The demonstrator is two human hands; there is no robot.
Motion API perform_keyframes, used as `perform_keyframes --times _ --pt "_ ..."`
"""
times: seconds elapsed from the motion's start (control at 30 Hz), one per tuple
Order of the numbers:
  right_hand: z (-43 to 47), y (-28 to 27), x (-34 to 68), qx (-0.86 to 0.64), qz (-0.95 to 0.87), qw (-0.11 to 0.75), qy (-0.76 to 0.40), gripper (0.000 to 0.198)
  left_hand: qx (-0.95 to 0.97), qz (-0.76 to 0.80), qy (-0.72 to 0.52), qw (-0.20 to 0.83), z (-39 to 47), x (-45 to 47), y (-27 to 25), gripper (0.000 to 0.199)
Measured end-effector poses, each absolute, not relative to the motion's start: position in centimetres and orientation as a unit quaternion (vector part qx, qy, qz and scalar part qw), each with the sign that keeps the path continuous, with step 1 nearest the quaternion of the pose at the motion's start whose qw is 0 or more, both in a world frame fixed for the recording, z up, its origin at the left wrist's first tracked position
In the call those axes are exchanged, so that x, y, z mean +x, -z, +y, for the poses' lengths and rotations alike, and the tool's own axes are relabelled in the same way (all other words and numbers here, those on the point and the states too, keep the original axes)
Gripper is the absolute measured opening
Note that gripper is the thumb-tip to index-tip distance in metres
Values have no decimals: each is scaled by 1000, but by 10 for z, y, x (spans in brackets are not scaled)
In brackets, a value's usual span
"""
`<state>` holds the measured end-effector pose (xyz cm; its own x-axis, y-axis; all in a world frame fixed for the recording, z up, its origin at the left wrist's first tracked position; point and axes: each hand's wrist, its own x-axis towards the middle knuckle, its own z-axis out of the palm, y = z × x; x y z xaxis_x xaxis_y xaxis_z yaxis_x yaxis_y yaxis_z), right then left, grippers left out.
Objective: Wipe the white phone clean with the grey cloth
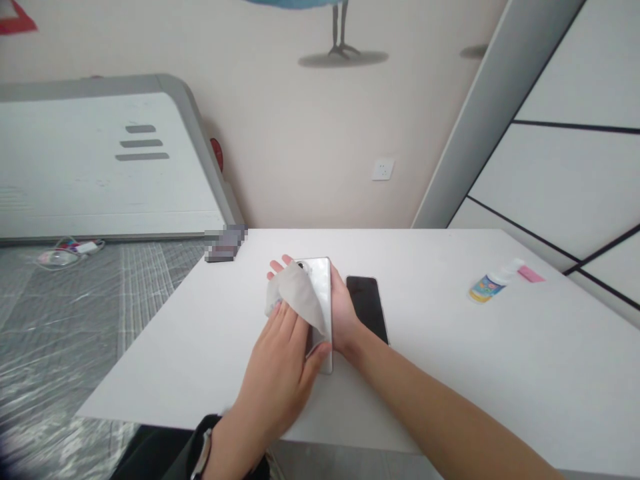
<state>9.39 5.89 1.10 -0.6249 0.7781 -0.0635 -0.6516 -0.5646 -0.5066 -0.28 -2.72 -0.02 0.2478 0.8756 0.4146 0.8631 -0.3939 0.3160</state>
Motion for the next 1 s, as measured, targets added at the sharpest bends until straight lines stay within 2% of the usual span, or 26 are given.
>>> perform_keyframes --times 0.27,0.37,0.63,0.8,1.0 --pt "51 -24 98 -116 -225 398 -882 72 799 531 -238 -149 -51 12 16 70" --pt "51 -23 101 -114 -233 385 -886 70 794 529 -237 -180 -53 15 17 73" --pt "50 -27 105 -77 -266 351 -894 65 792 532 -253 -161 -55 13 11 71" --pt "49 -27 105 -87 -277 326 -900 70 785 537 -269 -150 -49 9 2 67" --pt "51 -21 99 -85 -286 337 -893 64 773 562 -262 -132 -34 -3 -3 55"
